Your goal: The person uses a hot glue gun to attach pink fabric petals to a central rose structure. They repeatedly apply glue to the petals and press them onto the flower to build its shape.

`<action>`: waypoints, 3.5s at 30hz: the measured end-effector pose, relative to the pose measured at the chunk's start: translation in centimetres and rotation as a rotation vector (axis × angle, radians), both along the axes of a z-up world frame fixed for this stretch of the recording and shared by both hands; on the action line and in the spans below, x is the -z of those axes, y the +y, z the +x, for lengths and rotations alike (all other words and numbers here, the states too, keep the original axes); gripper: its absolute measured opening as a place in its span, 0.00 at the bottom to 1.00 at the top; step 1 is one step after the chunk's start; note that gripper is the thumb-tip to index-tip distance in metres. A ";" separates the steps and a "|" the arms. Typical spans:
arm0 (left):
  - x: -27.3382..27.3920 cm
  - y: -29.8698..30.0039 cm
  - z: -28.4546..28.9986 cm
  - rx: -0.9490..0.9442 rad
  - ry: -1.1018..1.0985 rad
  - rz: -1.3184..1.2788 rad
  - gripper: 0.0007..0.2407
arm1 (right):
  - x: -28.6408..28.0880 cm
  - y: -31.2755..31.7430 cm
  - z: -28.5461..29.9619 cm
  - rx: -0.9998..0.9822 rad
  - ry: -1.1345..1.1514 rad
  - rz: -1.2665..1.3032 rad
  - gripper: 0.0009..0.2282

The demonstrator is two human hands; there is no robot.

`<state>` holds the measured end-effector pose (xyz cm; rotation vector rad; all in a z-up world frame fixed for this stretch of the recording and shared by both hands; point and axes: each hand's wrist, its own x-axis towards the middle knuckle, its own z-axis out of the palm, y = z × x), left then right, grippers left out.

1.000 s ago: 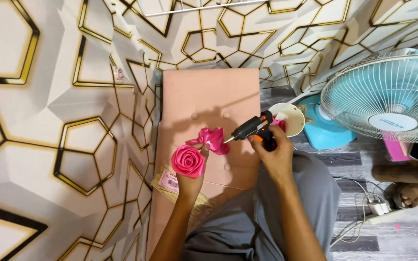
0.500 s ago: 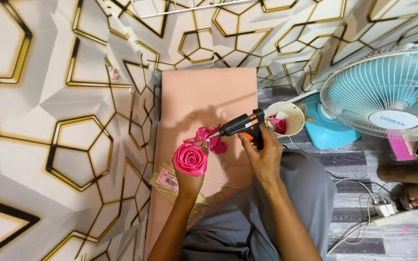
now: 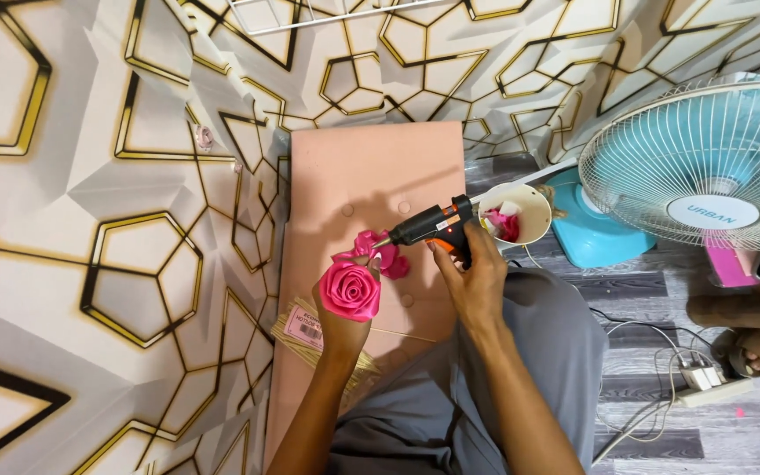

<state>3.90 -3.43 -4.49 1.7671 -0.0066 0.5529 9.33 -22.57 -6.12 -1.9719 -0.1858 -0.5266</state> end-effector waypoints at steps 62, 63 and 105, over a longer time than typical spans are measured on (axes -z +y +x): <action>-1.9 1.0 -0.7 -0.161 0.139 -0.062 0.05 | -2.2 0.3 -0.3 0.058 -0.174 -0.178 0.16; -2.0 1.0 -0.7 -0.164 0.142 -0.062 0.05 | -2.1 0.2 -0.3 0.064 -0.173 -0.181 0.16; -4.0 0.6 -1.7 -0.214 0.206 -0.073 0.05 | 0.0 -0.3 0.3 0.102 -0.088 -0.199 0.21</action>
